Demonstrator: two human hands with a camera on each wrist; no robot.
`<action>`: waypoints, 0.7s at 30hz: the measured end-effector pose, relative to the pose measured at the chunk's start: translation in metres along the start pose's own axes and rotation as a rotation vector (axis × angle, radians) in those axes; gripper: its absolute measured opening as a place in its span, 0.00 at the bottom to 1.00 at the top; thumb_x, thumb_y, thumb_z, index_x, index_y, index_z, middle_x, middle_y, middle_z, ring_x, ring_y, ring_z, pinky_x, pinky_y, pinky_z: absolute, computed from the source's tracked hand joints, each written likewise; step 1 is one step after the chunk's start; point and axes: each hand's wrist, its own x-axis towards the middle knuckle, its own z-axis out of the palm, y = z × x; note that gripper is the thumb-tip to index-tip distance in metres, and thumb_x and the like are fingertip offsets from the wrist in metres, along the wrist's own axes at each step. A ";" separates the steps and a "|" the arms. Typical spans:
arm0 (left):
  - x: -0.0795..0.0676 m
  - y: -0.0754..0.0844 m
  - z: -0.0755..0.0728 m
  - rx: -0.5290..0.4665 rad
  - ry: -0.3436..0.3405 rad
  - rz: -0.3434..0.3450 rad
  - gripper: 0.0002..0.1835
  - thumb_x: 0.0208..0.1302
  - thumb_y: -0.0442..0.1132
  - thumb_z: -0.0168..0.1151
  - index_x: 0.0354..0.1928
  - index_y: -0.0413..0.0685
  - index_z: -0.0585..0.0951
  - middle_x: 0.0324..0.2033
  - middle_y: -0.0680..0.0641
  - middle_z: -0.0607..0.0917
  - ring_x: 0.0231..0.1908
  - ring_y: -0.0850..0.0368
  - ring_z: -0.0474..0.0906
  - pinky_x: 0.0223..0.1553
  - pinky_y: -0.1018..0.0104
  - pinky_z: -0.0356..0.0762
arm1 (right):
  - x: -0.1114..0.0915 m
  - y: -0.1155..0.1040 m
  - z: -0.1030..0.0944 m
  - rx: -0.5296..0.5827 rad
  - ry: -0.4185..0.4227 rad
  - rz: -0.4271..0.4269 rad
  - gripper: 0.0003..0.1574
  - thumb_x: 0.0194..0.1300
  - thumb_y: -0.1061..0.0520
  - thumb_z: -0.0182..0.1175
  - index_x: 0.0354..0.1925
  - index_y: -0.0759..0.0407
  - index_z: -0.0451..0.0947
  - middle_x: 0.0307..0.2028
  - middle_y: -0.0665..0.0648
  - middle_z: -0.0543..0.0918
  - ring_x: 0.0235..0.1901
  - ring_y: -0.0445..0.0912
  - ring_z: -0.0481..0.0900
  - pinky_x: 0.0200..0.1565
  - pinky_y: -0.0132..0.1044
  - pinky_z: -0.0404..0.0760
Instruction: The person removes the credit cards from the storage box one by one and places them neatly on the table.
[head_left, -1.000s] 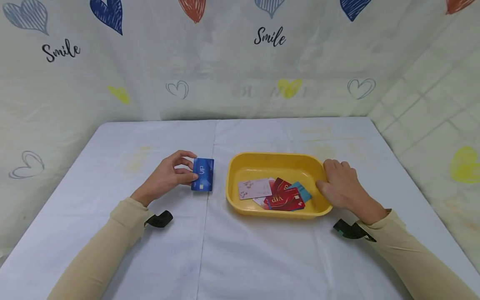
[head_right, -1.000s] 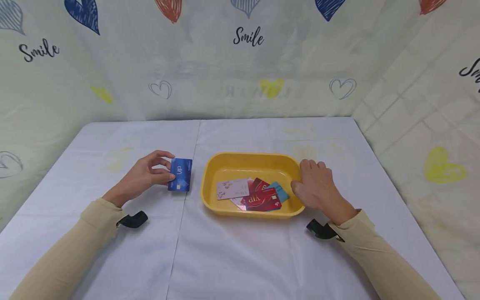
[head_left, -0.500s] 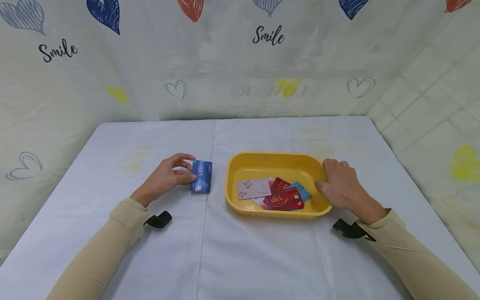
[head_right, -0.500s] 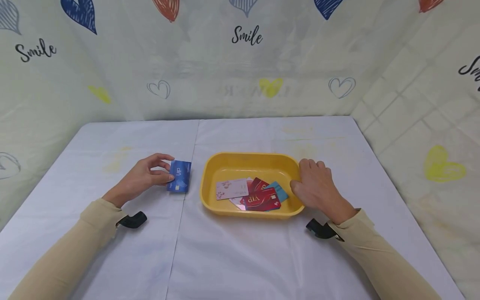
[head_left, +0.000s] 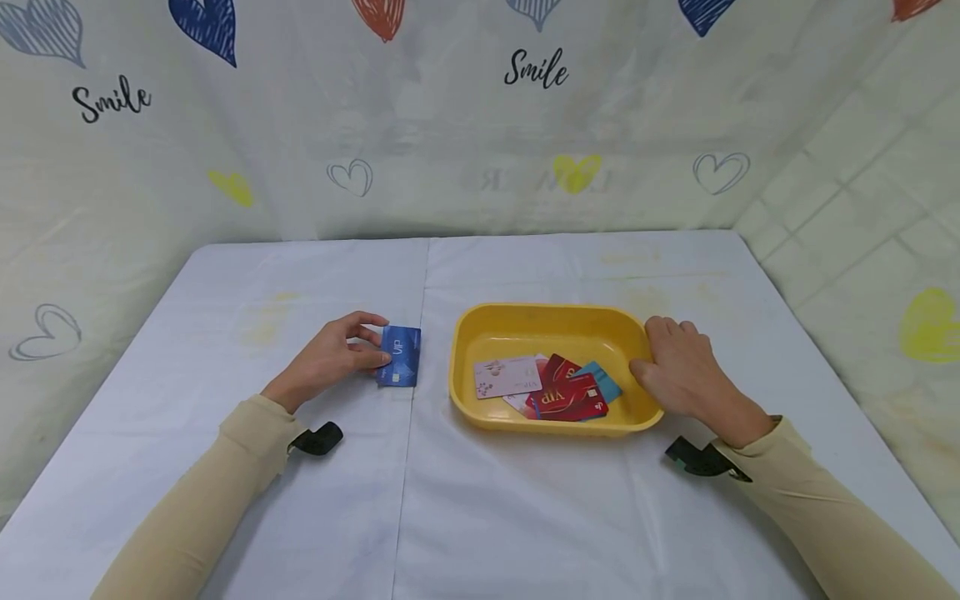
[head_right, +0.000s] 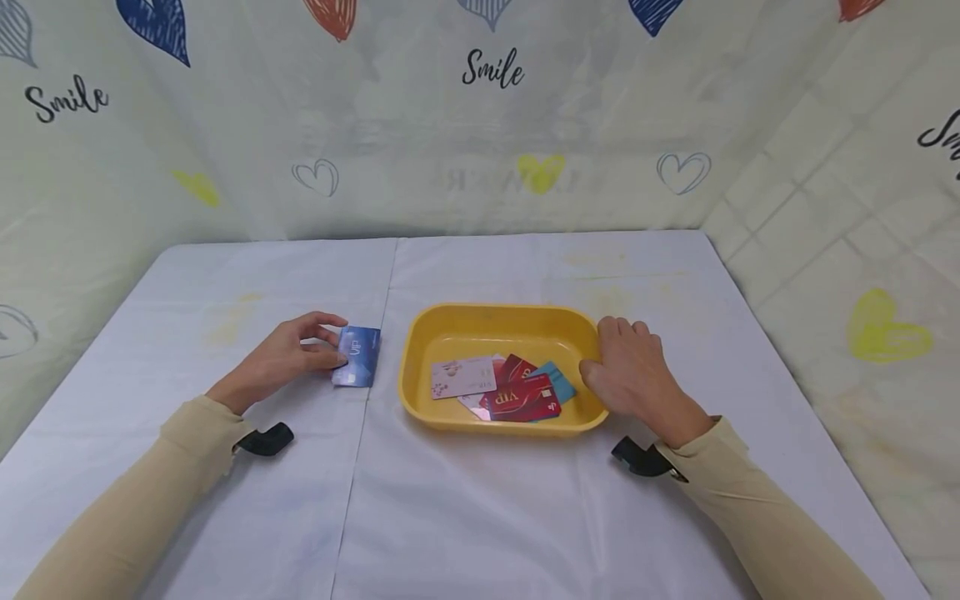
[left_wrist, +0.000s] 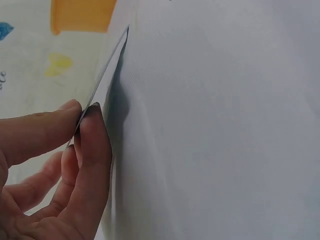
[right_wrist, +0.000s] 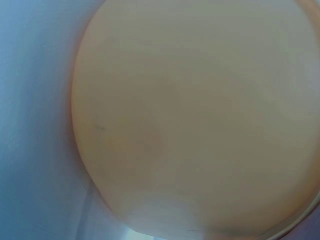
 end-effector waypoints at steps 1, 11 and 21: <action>0.000 0.000 0.000 0.005 -0.002 -0.004 0.34 0.66 0.39 0.70 0.71 0.48 0.69 0.56 0.39 0.75 0.43 0.56 0.85 0.48 0.68 0.87 | 0.000 0.000 0.000 0.000 0.000 0.000 0.14 0.64 0.57 0.49 0.41 0.68 0.67 0.31 0.61 0.69 0.36 0.57 0.64 0.38 0.43 0.59; 0.000 0.002 -0.002 0.018 -0.019 -0.016 0.33 0.66 0.37 0.70 0.71 0.45 0.69 0.55 0.39 0.75 0.44 0.55 0.84 0.48 0.66 0.88 | 0.000 0.000 0.000 0.009 -0.002 0.000 0.14 0.63 0.57 0.49 0.41 0.68 0.67 0.31 0.61 0.70 0.36 0.58 0.64 0.38 0.44 0.60; 0.001 0.010 -0.001 0.165 -0.008 -0.039 0.32 0.67 0.40 0.70 0.70 0.47 0.70 0.53 0.42 0.78 0.46 0.53 0.84 0.47 0.67 0.82 | 0.001 0.001 0.001 0.007 -0.012 0.003 0.15 0.64 0.56 0.50 0.42 0.68 0.67 0.32 0.61 0.70 0.37 0.58 0.65 0.39 0.45 0.60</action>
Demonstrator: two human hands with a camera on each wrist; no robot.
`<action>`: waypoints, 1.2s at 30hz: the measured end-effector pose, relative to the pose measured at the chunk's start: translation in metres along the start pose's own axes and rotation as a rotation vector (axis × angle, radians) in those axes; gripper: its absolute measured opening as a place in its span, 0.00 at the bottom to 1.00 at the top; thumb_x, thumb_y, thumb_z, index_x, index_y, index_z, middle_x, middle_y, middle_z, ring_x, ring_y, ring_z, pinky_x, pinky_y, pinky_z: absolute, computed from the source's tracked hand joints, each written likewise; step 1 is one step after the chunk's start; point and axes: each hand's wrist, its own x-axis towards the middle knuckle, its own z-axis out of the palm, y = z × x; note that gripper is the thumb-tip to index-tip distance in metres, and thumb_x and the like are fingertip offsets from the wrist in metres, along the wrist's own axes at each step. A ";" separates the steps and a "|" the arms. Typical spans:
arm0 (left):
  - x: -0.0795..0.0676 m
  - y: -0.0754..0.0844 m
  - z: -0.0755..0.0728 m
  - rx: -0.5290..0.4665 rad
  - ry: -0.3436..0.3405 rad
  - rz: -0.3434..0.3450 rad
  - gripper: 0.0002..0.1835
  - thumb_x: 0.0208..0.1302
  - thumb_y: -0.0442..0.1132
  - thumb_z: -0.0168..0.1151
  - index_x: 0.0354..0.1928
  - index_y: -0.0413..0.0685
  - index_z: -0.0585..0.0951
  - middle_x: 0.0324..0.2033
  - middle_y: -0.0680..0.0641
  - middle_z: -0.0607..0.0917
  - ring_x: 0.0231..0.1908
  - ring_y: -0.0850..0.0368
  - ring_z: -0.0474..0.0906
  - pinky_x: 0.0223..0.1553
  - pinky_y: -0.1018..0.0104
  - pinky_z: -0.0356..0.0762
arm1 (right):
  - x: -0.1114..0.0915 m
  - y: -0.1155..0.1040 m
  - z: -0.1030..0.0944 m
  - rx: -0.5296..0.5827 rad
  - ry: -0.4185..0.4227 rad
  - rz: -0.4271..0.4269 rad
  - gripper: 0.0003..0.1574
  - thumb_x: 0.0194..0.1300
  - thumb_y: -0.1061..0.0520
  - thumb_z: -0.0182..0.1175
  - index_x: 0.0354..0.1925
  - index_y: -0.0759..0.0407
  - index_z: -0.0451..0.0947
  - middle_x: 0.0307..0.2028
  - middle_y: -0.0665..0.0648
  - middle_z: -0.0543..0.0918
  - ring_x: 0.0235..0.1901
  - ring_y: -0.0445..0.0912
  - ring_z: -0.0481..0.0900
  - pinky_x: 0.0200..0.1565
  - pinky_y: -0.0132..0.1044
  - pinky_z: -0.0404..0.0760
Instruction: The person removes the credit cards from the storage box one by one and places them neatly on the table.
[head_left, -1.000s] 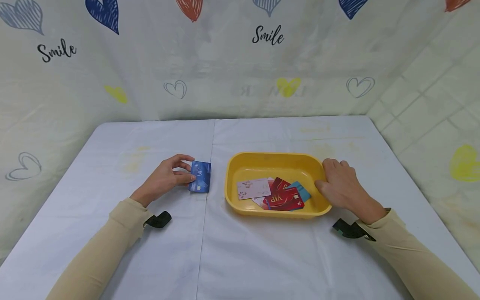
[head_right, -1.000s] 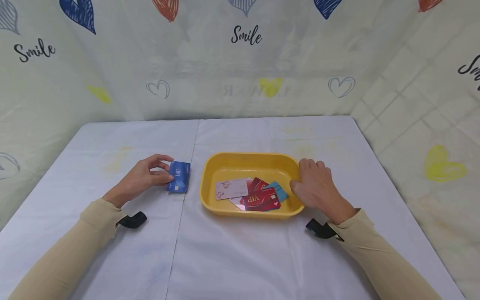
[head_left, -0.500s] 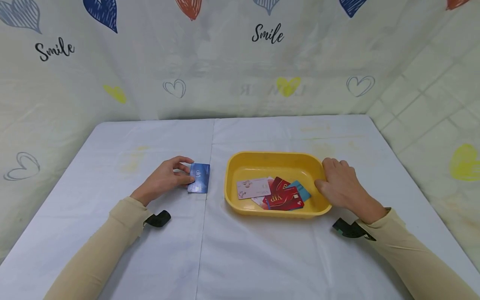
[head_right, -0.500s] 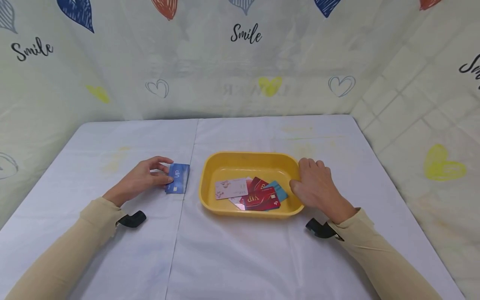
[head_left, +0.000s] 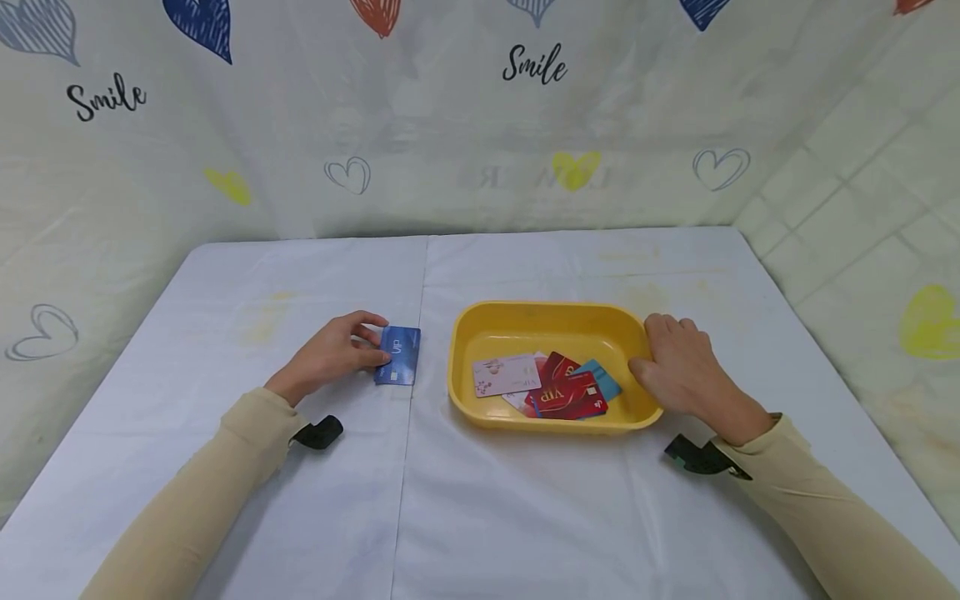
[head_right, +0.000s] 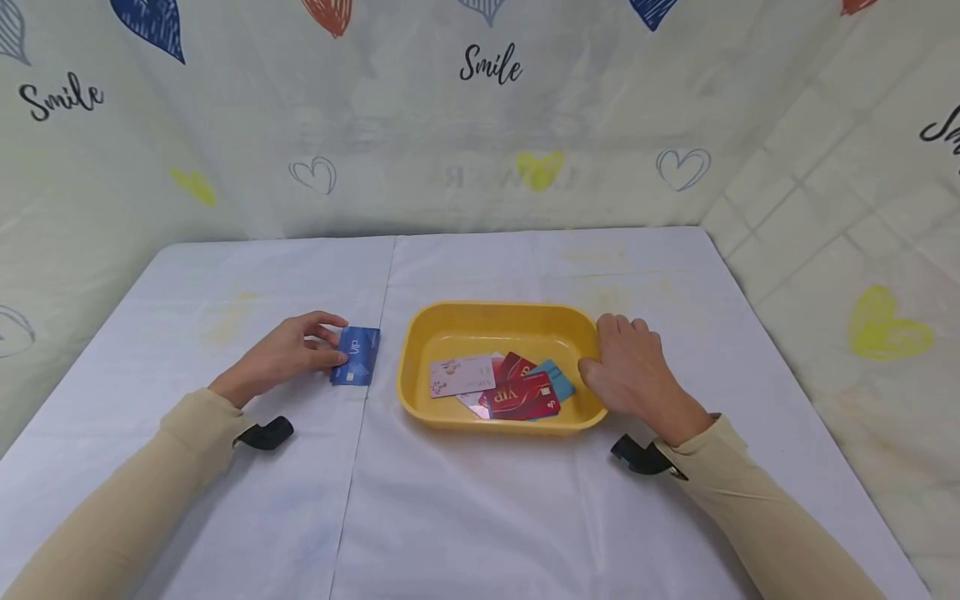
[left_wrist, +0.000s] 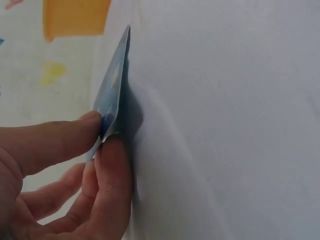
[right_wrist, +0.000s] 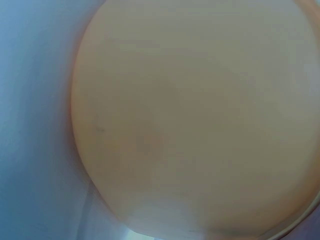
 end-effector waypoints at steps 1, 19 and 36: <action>0.000 0.001 0.000 0.012 0.000 -0.001 0.32 0.67 0.40 0.69 0.70 0.47 0.71 0.53 0.42 0.78 0.47 0.53 0.84 0.47 0.67 0.81 | 0.000 0.000 0.000 0.000 -0.001 0.000 0.15 0.64 0.56 0.50 0.42 0.68 0.67 0.32 0.61 0.70 0.37 0.58 0.65 0.39 0.45 0.60; 0.002 0.016 0.004 0.185 0.010 -0.031 0.31 0.66 0.38 0.68 0.70 0.40 0.72 0.55 0.39 0.81 0.45 0.52 0.84 0.47 0.64 0.82 | 0.000 -0.001 -0.001 -0.004 -0.006 0.001 0.16 0.64 0.55 0.51 0.42 0.69 0.67 0.32 0.61 0.71 0.37 0.58 0.65 0.38 0.44 0.61; 0.000 0.019 0.005 0.364 0.007 -0.016 0.32 0.68 0.43 0.66 0.69 0.36 0.71 0.55 0.38 0.83 0.46 0.50 0.82 0.53 0.56 0.81 | 0.000 -0.001 -0.001 0.004 -0.023 0.010 0.19 0.64 0.55 0.51 0.45 0.70 0.68 0.34 0.62 0.72 0.38 0.59 0.66 0.40 0.45 0.62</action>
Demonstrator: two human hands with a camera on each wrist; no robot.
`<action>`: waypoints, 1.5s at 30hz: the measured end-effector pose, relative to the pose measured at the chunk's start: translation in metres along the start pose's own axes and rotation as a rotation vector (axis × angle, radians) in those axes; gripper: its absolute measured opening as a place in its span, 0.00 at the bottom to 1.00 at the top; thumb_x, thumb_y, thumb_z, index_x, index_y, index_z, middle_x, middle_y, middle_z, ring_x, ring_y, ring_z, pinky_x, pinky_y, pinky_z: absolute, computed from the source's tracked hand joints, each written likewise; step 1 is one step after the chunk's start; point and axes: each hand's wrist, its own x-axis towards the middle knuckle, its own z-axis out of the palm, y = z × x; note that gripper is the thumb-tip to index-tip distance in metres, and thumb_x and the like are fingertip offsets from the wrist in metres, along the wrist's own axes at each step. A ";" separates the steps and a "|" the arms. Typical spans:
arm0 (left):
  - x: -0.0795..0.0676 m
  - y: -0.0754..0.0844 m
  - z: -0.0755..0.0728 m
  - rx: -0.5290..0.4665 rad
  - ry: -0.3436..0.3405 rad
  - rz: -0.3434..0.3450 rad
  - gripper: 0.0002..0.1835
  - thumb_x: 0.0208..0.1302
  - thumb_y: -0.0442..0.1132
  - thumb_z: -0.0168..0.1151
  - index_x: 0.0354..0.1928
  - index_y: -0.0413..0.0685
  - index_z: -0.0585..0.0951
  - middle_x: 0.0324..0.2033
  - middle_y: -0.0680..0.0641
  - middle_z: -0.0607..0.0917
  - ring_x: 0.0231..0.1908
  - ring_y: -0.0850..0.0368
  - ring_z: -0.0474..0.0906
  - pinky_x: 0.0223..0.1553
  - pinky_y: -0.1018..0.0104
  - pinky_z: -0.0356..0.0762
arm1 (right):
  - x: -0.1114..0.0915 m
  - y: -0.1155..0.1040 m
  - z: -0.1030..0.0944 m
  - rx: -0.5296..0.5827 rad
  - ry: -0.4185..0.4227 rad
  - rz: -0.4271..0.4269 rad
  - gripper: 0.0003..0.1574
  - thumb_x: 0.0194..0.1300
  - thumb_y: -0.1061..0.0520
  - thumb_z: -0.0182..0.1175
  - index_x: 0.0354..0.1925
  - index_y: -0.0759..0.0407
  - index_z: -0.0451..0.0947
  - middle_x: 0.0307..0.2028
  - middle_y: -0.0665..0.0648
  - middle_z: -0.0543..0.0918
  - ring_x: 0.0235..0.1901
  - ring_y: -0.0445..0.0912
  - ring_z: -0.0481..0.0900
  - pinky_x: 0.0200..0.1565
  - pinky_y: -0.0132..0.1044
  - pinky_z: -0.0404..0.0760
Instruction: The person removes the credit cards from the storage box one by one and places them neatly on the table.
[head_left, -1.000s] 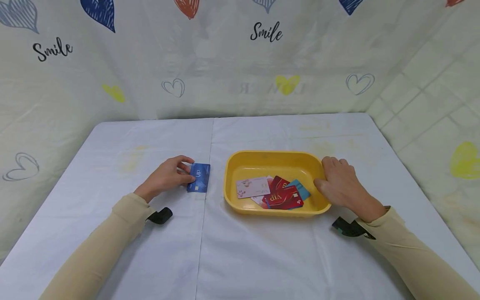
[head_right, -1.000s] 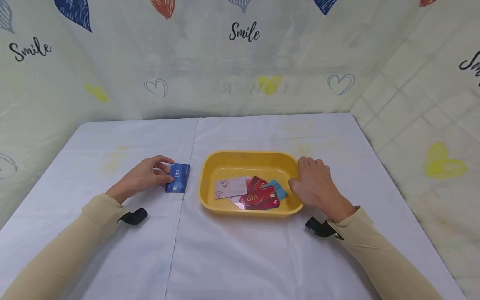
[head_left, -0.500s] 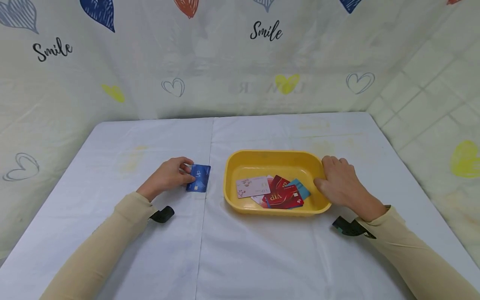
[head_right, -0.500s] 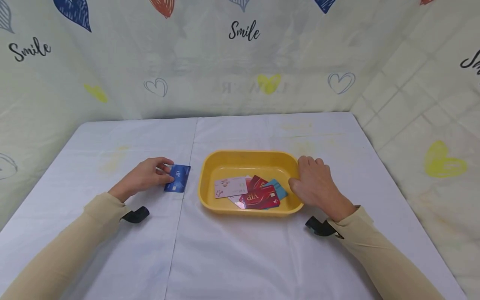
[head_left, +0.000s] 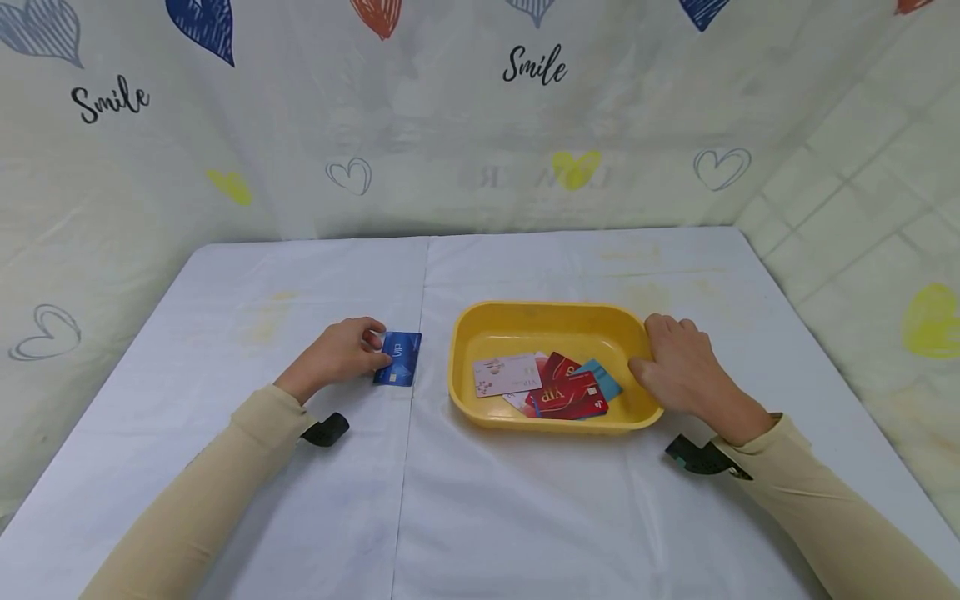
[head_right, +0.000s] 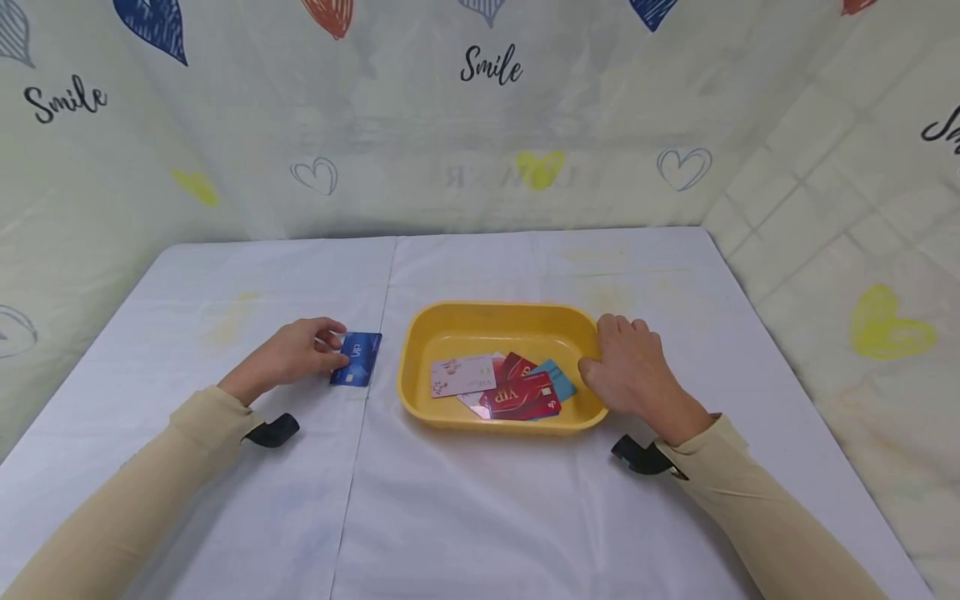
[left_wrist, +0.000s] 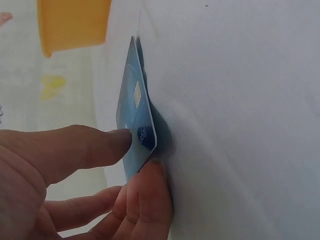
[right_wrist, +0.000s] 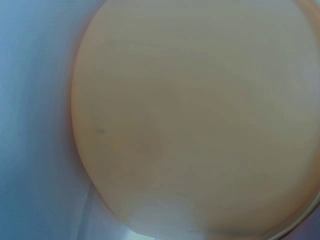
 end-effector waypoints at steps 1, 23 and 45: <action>-0.001 0.000 0.000 -0.003 -0.004 -0.003 0.32 0.68 0.44 0.65 0.70 0.37 0.71 0.55 0.38 0.83 0.44 0.52 0.83 0.52 0.57 0.81 | 0.000 0.000 0.000 0.000 0.000 -0.001 0.19 0.64 0.55 0.51 0.45 0.70 0.68 0.34 0.62 0.72 0.38 0.59 0.66 0.40 0.45 0.62; -0.014 0.006 -0.018 -0.062 0.041 -0.036 0.31 0.75 0.53 0.57 0.71 0.44 0.68 0.58 0.39 0.81 0.40 0.55 0.86 0.48 0.59 0.83 | -0.001 0.001 -0.001 0.010 0.008 -0.009 0.18 0.64 0.55 0.51 0.43 0.69 0.68 0.33 0.62 0.72 0.38 0.59 0.66 0.38 0.44 0.62; -0.020 0.026 -0.028 -0.050 0.165 0.099 0.27 0.73 0.51 0.62 0.67 0.47 0.71 0.58 0.41 0.81 0.61 0.45 0.77 0.60 0.48 0.82 | -0.002 0.002 -0.002 0.032 0.018 -0.023 0.15 0.63 0.55 0.51 0.40 0.68 0.68 0.31 0.61 0.71 0.37 0.58 0.66 0.38 0.44 0.61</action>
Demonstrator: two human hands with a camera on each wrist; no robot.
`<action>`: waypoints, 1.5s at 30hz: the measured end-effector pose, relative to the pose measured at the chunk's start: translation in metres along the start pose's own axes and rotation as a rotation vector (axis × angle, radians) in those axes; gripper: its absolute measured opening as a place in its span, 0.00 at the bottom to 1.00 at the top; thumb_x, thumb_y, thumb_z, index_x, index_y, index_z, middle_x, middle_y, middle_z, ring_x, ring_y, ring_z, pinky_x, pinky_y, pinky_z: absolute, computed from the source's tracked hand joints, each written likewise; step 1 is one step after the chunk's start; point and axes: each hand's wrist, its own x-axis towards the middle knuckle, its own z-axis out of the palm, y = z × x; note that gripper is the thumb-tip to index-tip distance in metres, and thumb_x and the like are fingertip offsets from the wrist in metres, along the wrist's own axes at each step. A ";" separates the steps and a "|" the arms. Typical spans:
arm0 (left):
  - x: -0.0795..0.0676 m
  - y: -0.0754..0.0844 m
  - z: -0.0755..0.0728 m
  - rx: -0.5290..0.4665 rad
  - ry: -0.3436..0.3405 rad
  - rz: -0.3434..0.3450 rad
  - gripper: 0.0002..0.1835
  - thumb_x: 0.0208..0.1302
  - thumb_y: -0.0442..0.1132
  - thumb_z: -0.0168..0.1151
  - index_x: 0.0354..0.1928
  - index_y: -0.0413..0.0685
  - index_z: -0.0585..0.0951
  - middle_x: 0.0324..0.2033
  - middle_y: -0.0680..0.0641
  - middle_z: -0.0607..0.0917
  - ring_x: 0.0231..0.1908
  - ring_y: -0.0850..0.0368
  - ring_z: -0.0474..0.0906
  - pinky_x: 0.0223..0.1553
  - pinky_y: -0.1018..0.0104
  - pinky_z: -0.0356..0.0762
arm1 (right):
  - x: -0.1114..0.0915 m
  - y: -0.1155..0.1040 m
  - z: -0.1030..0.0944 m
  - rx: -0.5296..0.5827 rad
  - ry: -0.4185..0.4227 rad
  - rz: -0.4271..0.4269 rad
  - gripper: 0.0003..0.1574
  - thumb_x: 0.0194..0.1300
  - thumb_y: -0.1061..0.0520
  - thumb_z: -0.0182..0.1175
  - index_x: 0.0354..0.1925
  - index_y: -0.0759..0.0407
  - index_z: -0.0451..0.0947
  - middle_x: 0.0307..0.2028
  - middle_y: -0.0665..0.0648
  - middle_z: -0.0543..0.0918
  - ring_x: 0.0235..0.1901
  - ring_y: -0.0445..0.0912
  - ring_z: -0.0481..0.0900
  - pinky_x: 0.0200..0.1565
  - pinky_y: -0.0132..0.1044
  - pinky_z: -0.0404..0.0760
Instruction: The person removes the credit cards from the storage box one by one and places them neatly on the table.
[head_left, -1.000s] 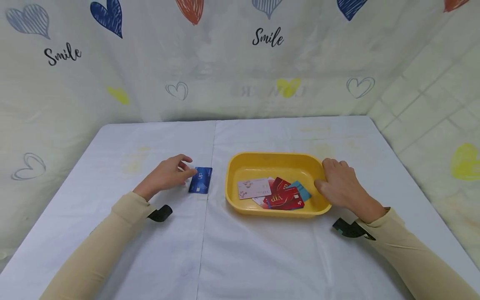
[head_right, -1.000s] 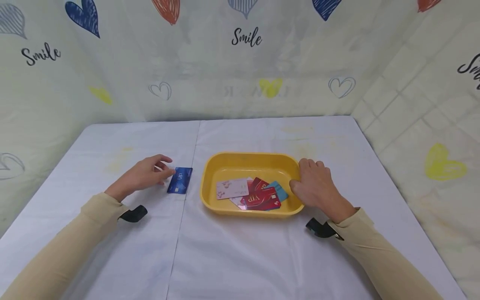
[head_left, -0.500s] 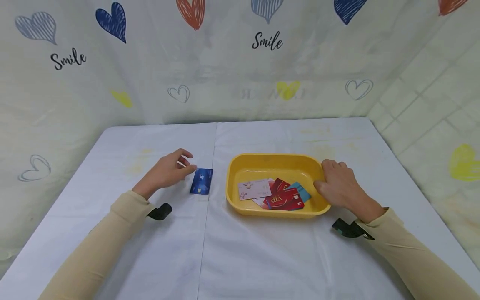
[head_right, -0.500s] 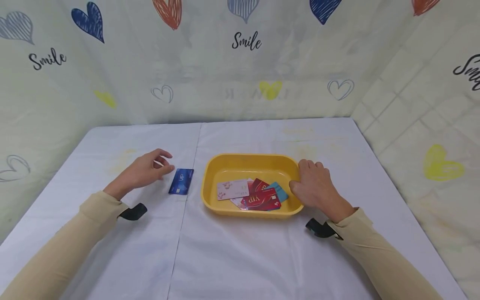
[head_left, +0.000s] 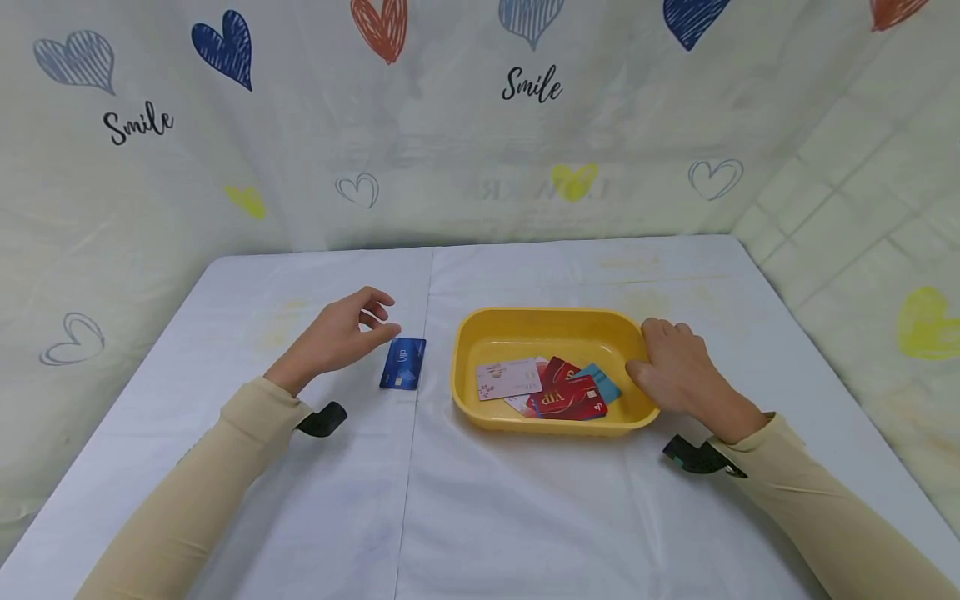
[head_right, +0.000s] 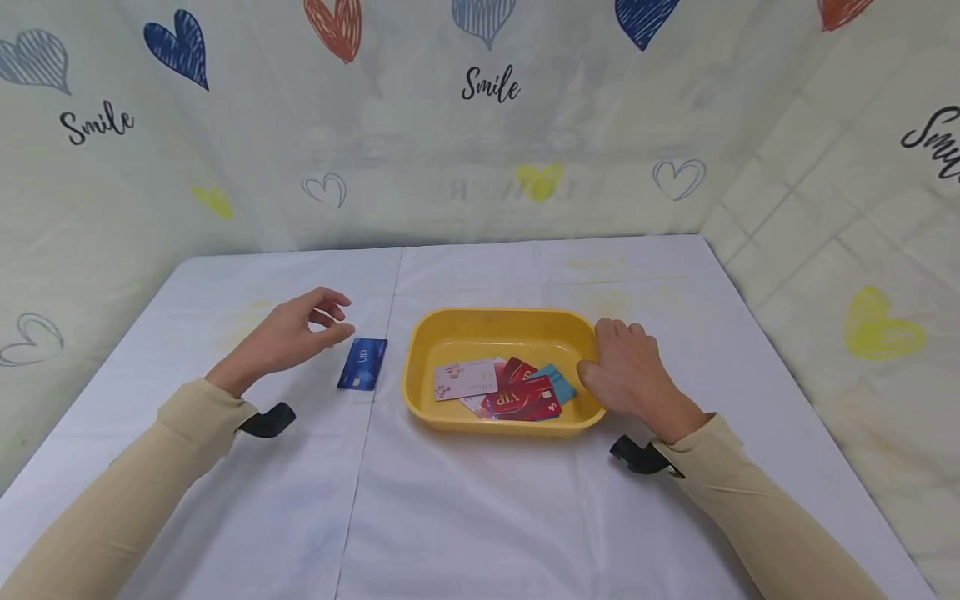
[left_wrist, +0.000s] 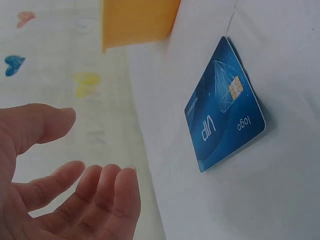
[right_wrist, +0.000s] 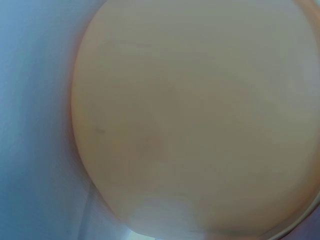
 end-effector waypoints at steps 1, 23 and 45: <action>0.000 0.001 0.000 -0.002 0.003 0.007 0.27 0.73 0.50 0.62 0.67 0.47 0.71 0.58 0.41 0.81 0.61 0.45 0.77 0.60 0.48 0.82 | 0.000 0.001 0.000 -0.001 -0.001 -0.001 0.16 0.64 0.55 0.51 0.41 0.68 0.68 0.32 0.61 0.71 0.37 0.59 0.66 0.38 0.45 0.61; -0.004 0.050 0.012 -0.053 -0.015 0.202 0.26 0.69 0.47 0.68 0.65 0.54 0.73 0.53 0.48 0.81 0.55 0.53 0.81 0.58 0.53 0.85 | -0.001 0.001 0.000 -0.006 -0.013 0.013 0.20 0.64 0.54 0.51 0.45 0.70 0.69 0.34 0.62 0.72 0.39 0.59 0.66 0.40 0.46 0.63; 0.012 0.080 0.030 -0.108 -0.123 0.395 0.28 0.66 0.44 0.71 0.65 0.51 0.73 0.54 0.42 0.82 0.53 0.54 0.82 0.54 0.59 0.87 | 0.000 -0.001 0.002 -0.017 -0.014 0.037 0.21 0.64 0.54 0.51 0.47 0.70 0.69 0.36 0.62 0.73 0.39 0.58 0.66 0.41 0.46 0.63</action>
